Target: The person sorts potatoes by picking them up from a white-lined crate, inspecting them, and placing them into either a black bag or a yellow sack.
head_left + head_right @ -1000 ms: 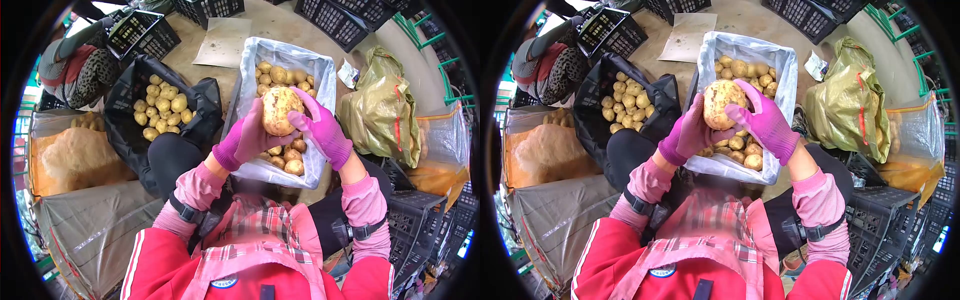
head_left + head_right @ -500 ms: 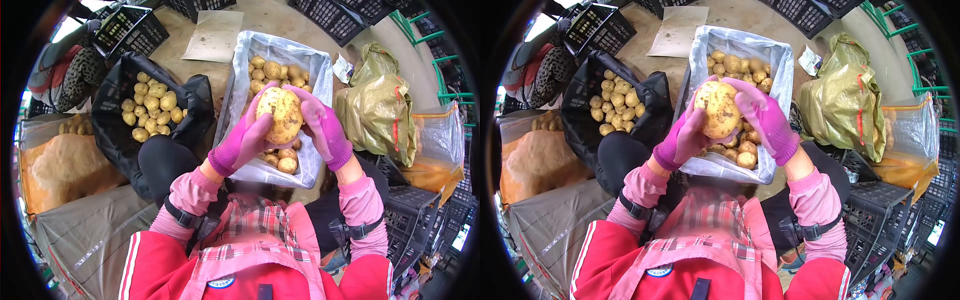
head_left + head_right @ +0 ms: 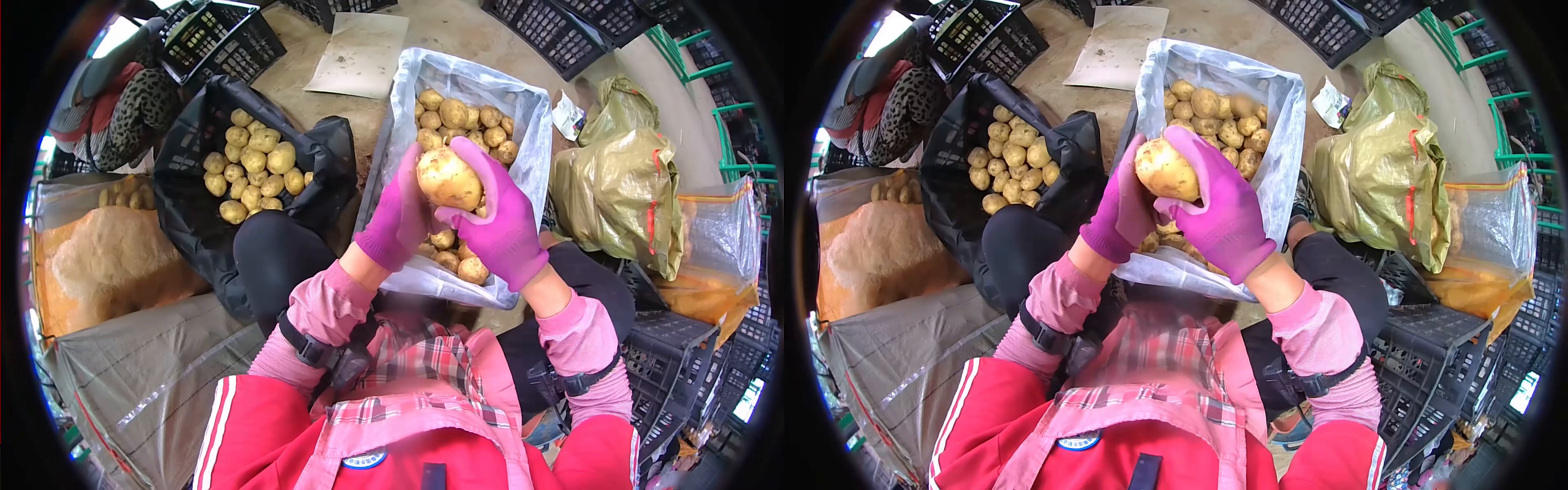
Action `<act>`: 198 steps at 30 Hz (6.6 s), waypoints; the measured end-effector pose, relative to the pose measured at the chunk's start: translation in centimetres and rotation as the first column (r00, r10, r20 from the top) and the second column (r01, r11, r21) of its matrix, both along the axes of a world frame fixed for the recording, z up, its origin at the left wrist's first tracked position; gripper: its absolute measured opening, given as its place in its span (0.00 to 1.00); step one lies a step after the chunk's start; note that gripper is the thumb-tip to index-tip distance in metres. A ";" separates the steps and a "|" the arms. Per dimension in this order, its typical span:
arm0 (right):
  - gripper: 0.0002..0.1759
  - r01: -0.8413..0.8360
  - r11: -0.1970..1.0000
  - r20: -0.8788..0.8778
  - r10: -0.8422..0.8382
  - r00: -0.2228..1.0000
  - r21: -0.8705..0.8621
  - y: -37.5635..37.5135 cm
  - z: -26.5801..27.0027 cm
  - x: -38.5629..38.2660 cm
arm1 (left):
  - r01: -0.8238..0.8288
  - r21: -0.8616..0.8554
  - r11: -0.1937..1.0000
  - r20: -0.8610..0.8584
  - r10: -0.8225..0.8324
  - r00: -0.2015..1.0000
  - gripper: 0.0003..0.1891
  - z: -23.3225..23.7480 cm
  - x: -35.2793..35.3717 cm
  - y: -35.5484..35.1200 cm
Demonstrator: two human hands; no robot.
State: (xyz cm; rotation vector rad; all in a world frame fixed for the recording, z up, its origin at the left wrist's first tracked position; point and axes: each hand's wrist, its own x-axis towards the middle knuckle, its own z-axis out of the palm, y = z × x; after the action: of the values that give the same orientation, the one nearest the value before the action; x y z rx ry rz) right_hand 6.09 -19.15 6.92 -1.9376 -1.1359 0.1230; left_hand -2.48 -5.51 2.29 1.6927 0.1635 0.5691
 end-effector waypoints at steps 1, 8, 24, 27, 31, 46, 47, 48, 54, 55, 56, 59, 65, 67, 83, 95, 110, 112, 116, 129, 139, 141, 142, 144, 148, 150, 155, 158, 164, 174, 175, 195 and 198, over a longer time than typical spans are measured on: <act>0.35 0.015 1.000 0.205 -0.012 0.979 -0.015 0.3 -0.2 -0.1 | 0.006 0.076 0.997 0.078 -0.012 0.997 0.29 -0.1 0.1 0.5; 0.23 -0.117 0.993 0.254 0.117 0.960 -0.014 2.3 -0.1 0.4 | 0.072 0.048 0.996 -0.013 -0.071 0.997 0.35 -1.4 -0.6 -0.5; 0.20 0.294 0.949 -0.122 -0.307 0.944 -0.111 2.0 -0.2 4.3 | 0.138 -0.575 0.806 -0.047 -0.201 0.978 0.28 -0.5 0.8 0.0; 0.25 0.212 0.972 -0.208 -0.188 0.960 0.101 2.2 -0.4 2.7 | 0.119 -0.765 0.632 -0.048 -0.241 0.969 0.29 0.3 0.9 0.4; 0.23 0.212 0.973 -0.038 -0.210 0.977 0.086 3.8 -2.0 -0.2 | -0.139 -0.059 0.988 0.054 0.143 0.988 0.21 -0.8 0.5 -2.9; 0.22 0.351 0.920 -0.734 -0.117 0.669 0.173 2.9 1.3 3.2 | -0.022 -0.026 0.999 0.218 0.027 0.975 0.31 1.7 0.4 -0.7; 0.22 0.245 0.928 -0.550 -0.054 0.834 0.280 2.7 -0.7 3.4 | -0.045 0.013 0.999 0.230 0.040 0.972 0.31 1.5 0.4 -0.5; 0.22 0.217 0.940 -0.401 -0.098 0.911 0.264 3.0 -0.9 2.8 | -0.043 0.113 0.993 0.162 0.025 0.986 0.36 1.3 0.4 -0.2; 0.19 0.261 0.963 -0.214 -0.241 0.947 0.072 3.6 -0.3 1.1 | -0.157 0.335 0.929 0.197 0.094 0.976 0.42 -1.6 0.1 -1.0; 0.22 0.266 0.962 -0.185 -0.251 0.950 0.062 3.4 0.0 1.4 | -0.141 0.318 0.937 0.129 0.105 0.986 0.42 -1.2 0.0 -1.0; 0.22 0.314 0.947 -0.304 -0.282 0.910 0.063 3.1 0.3 2.1 | -0.073 0.241 0.968 0.154 0.037 0.987 0.39 -0.6 0.0 -1.1; 0.23 0.362 0.930 -0.507 -0.281 0.815 0.067 1.9 0.7 3.6 | 0.161 -0.207 0.965 0.099 -0.143 0.985 0.29 1.5 0.5 -0.7; 0.32 0.017 0.994 -0.394 0.028 0.919 0.110 1.1 0.1 2.6 | 0.139 -0.759 0.636 0.073 -0.128 0.989 0.23 2.3 0.8 0.9; 0.39 -0.008 0.997 -0.611 0.050 0.790 0.072 0.8 0.9 2.3 | 0.133 -0.781 0.611 0.078 -0.115 0.990 0.22 3.0 0.8 0.9; 0.30 0.190 0.981 0.009 -0.190 0.982 -0.029 -0.1 0.1 1.1 | 0.033 0.303 0.952 0.062 -0.054 0.997 0.26 -3.0 0.4 1.0; 0.21 0.052 0.998 -0.201 -0.057 0.978 -0.030 -0.4 0.6 1.6 | 0.114 -0.346 0.931 -0.092 -0.154 0.984 0.41 -2.3 -0.1 0.2; 0.45 0.016 1.000 -0.346 -0.018 0.938 -0.009 0.2 0.0 0.7 | -0.032 -0.202 0.979 -0.057 0.021 0.998 0.19 1.0 1.3 -0.4; 0.45 0.029 0.997 -0.233 -0.045 0.971 -0.071 0.2 -0.2 0.5 | -0.014 -0.316 0.949 -0.199 -0.051 0.979 0.18 1.3 1.1 -0.2; 0.45 0.024 0.996 -0.185 -0.039 0.982 -0.084 0.1 -0.3 0.0 | -0.028 0.348 0.937 -0.036 0.043 0.998 0.18 -0.6 1.3 1.3; 0.24 -0.107 0.986 0.522 0.158 0.838 -0.127 1.5 -1.2 -1.4 | 0.062 0.252 0.966 -0.004 -0.063 0.998 0.32 -3.8 1.0 0.8; 0.23 0.189 0.980 -0.264 -0.201 0.943 -0.070 -0.3 -1.2 4.2 | 0.285 -0.958 0.000 0.270 -0.325 0.907 0.30 2.2 0.7 0.5; 0.23 0.136 0.991 -0.415 -0.122 0.902 0.005 0.2 -0.6 3.4 | 0.338 -0.901 0.272 0.259 -0.287 0.922 0.26 1.4 0.6 0.1; 0.23 0.116 0.993 -0.429 -0.100 0.898 0.011 0.5 -0.7 3.3 | 0.312 -0.868 0.387 0.213 -0.278 0.937 0.24 1.2 0.7 0.0; 0.22 0.080 0.997 -0.450 -0.063 0.891 0.019 0.5 -0.9 3.5 | 0.189 -0.794 0.578 0.036 -0.266 0.963 0.24 0.6 1.2 -0.2; 0.19 -0.047 0.997 -0.020 0.045 0.999 -0.064 -0.2 -2.2 4.2 | 0.163 -0.549 0.820 -0.016 -0.205 0.979 0.26 -1.4 1.0 -0.7; 0.19 -0.080 0.987 0.162 0.102 0.982 -0.136 -0.2 -2.5 4.3 | 0.140 -0.728 0.671 -0.030 -0.236 0.971 0.26 -0.9 0.5 -0.3; 0.20 -0.129 0.990 -0.069 0.125 0.990 -0.062 0.3 -2.9 3.6 | 0.090 -0.844 0.529 -0.025 -0.207 0.978 0.29 1.5 -0.9 -0.6; 0.34 0.002 0.991 -0.860 0.117 0.497 0.136 1.0 -0.5 1.4 | -0.189 -0.699 0.690 -0.348 -0.098 0.932 0.29 0.9 -0.6 -0.1; 0.42 0.345 0.936 -0.831 -0.134 0.540 0.073 -1.7 -1.7 -1.7 | -0.096 0.266 0.959 -0.391 0.198 0.899 0.16 -2.1 -0.6 0.0; 0.44 0.870 0.333 0.141 -0.943 0.302 0.363 -25.5 5.2 15.8 | 0.081 0.250 0.965 -0.335 0.008 0.942 0.13 -2.6 -1.7 -1.9; 0.40 0.939 0.271 0.197 -0.953 0.231 0.212 -27.4 4.4 16.8 | 0.089 0.263 0.961 -0.342 0.007 0.940 0.13 -3.8 -1.7 -1.6; 0.32 0.965 -0.238 -0.958 -0.285 0.035 0.106 -30.8 -6.3 12.5 | 0.208 0.395 0.895 -0.058 -0.202 0.978 0.23 9.8 10.8 -12.5; 0.26 0.884 -0.196 -0.796 -0.546 0.261 0.425 -30.7 -10.2 12.9 | 0.004 0.500 0.866 0.138 -0.085 0.987 0.35 11.2 18.6 -18.1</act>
State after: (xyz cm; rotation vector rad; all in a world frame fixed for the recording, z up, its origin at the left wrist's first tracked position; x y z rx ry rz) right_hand 18.94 -49.83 -3.28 -1.1200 0.4836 -0.7030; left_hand 16.11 -23.57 13.49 2.1369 -0.1527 0.7514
